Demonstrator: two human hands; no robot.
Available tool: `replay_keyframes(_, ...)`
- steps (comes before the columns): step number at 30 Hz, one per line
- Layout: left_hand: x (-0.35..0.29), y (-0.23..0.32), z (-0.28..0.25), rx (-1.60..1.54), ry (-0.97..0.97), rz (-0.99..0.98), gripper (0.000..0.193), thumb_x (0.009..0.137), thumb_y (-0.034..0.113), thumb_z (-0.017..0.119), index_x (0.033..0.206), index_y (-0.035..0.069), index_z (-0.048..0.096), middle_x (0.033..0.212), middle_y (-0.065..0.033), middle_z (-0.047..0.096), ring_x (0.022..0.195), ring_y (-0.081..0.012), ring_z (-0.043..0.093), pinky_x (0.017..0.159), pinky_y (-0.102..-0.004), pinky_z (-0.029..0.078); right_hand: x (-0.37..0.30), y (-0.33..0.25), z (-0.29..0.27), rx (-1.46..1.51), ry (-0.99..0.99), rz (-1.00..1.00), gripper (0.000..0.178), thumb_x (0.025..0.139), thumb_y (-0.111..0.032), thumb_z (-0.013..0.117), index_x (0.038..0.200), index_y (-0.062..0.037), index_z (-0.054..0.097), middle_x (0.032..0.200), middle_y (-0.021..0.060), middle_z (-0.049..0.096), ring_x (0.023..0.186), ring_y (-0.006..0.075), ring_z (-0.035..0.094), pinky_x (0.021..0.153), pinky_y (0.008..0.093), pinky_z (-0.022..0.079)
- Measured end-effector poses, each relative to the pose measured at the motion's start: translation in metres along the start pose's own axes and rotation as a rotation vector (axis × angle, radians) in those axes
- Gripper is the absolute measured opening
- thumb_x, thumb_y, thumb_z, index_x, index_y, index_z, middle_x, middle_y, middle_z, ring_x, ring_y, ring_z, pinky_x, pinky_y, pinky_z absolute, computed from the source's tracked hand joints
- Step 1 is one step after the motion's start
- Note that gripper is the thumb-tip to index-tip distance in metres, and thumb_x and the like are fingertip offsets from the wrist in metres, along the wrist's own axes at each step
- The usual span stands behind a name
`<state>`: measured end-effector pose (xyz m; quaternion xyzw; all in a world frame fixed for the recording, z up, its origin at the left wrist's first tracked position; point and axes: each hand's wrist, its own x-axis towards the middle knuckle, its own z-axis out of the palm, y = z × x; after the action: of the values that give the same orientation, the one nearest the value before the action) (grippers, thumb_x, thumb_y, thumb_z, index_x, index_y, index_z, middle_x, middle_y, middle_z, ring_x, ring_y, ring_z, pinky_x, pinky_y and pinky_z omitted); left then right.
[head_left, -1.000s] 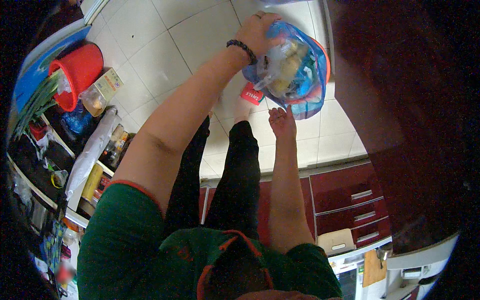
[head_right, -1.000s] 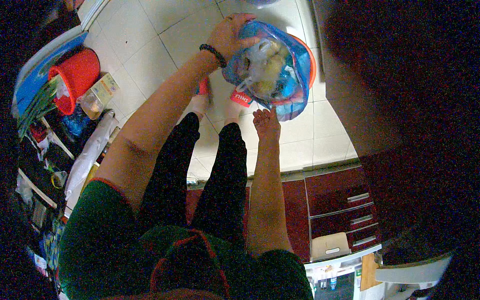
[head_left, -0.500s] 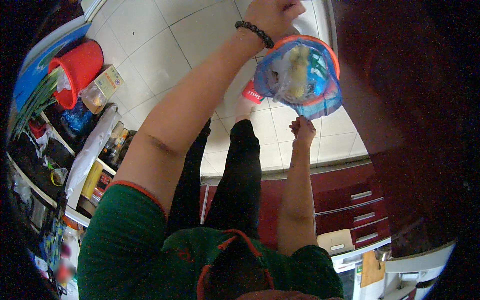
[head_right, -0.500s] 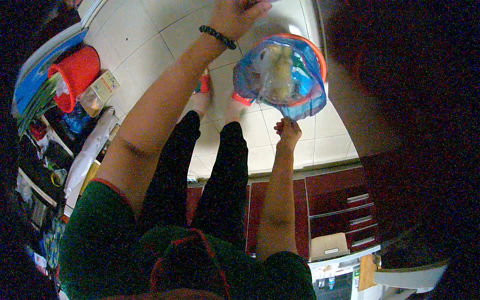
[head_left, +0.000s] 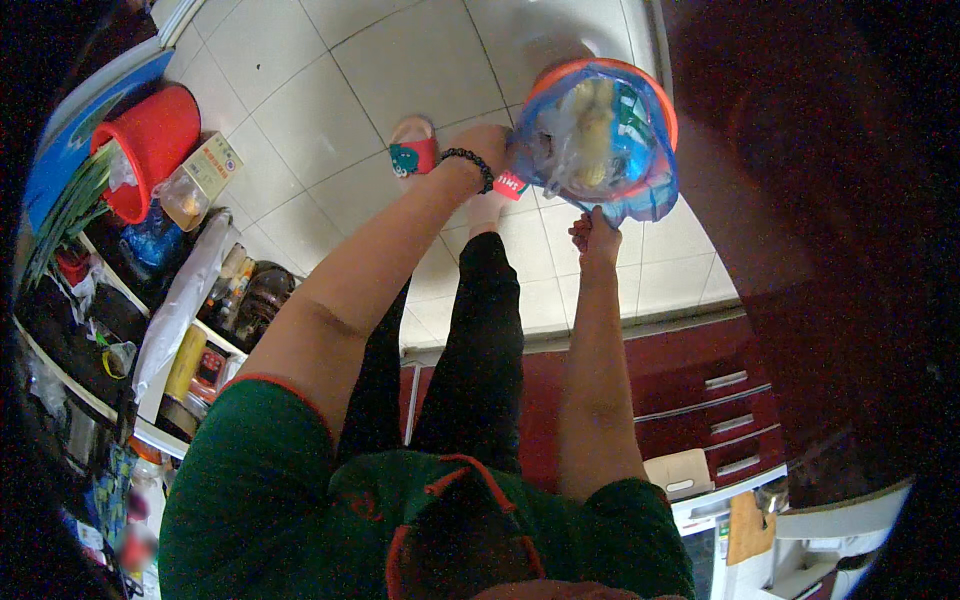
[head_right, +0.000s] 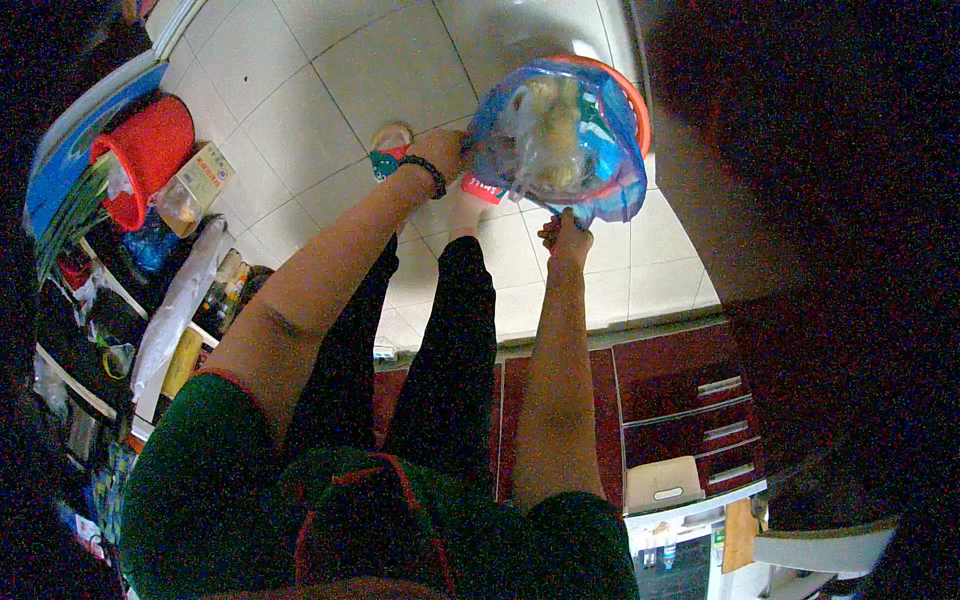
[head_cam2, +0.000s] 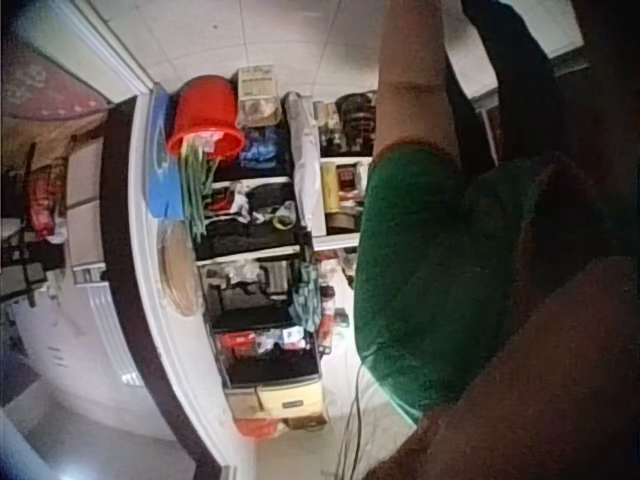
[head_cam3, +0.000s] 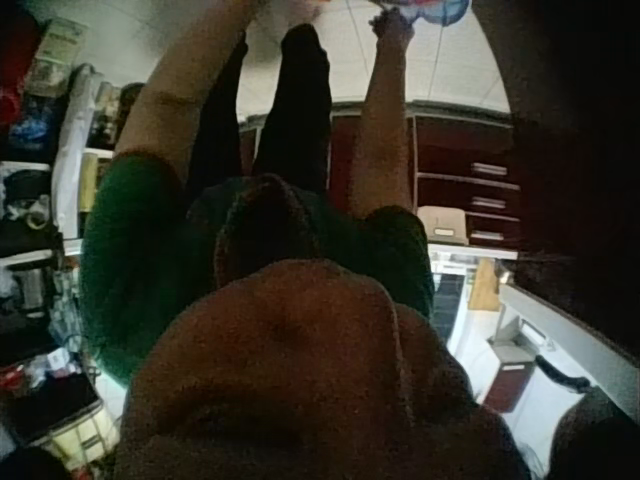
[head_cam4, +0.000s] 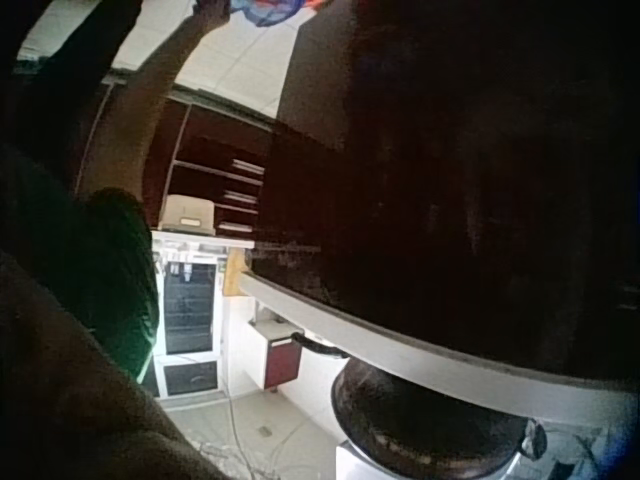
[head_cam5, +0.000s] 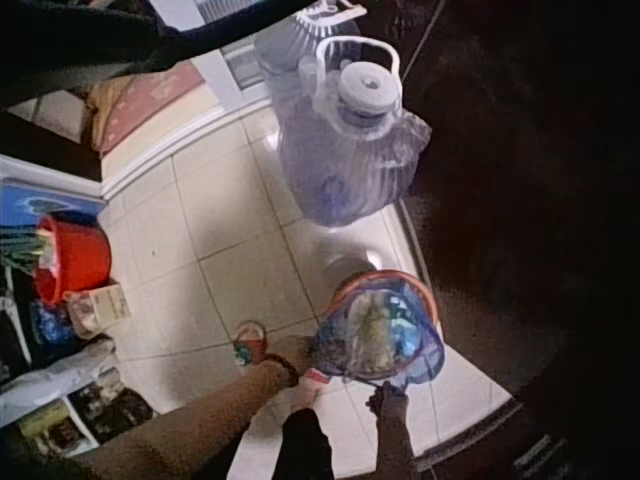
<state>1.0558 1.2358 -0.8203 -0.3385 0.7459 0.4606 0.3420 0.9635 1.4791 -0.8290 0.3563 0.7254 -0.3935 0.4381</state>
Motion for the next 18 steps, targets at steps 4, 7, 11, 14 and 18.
replay_keyframes(4, -0.006, 0.005, -0.006, 0.090, 0.041, 0.145, 0.043, 0.084, 0.043, 0.042, 0.081, 0.005, 0.061, 0.079, -0.0167, 0.062, 0.076, -0.0328, 0.059, 0.071, -0.0419, 0.045, -0.018, -0.017, 0.003, -0.241, -0.014, -0.288, 0.026, 0.081, -0.020, 0.058, 0.062, -0.0034, 0.052, 0.050, 0.0038, 0.049, 0.037, 0.0119, 0.044, 0.035, 0.0238, 0.035)
replay_keyframes(7, -0.014, 0.012, -0.038, -0.045, -0.038, 0.173, 0.042, 0.085, 0.042, 0.044, 0.074, 0.005, 0.060, 0.069, -0.0127, 0.061, 0.066, -0.0276, 0.059, 0.063, -0.0387, 0.045, -0.031, -0.028, -0.013, -0.143, -0.007, -0.242, 0.024, 0.080, -0.016, 0.059, 0.061, -0.0051, 0.050, 0.050, 0.0014, 0.047, 0.039, 0.0096, 0.042, 0.035, 0.0228, 0.031)
replay_keyframes(11, -0.021, -0.004, -0.029, -0.182, -0.011, 0.104, 0.043, 0.085, 0.041, 0.046, 0.065, 0.004, 0.057, 0.057, -0.0071, 0.057, 0.052, -0.0188, 0.054, 0.052, -0.0320, 0.043, -0.038, -0.039, -0.027, 0.003, -0.079, -0.250, 0.026, 0.080, -0.014, 0.059, 0.058, -0.0073, 0.048, 0.050, 0.0009, 0.045, 0.038, 0.0096, 0.038, 0.036, 0.0236, 0.028)
replay_keyframes(14, -0.020, -0.019, -0.014, -0.297, -0.033, 0.039, 0.042, 0.085, 0.039, 0.048, 0.063, 0.003, 0.056, 0.055, -0.0065, 0.057, 0.050, -0.0171, 0.053, 0.051, -0.0303, 0.043, -0.046, -0.036, -0.029, -0.067, -0.101, -0.243, 0.026, 0.080, -0.014, 0.060, 0.057, -0.0077, 0.048, 0.049, 0.0009, 0.045, 0.038, 0.0097, 0.038, 0.036, 0.0239, 0.028)
replay_keyframes(18, -0.020, -0.033, 0.000, -0.467, -0.079, 0.035, 0.039, 0.085, 0.035, 0.050, 0.064, 0.002, 0.057, 0.055, -0.0072, 0.057, 0.050, -0.0155, 0.054, 0.050, -0.0285, 0.043, -0.042, -0.020, -0.025, -0.108, -0.092, -0.147, 0.025, 0.081, -0.019, 0.059, 0.061, -0.0054, 0.050, 0.050, 0.0031, 0.048, 0.040, 0.0119, 0.045, 0.037, 0.0249, 0.033)
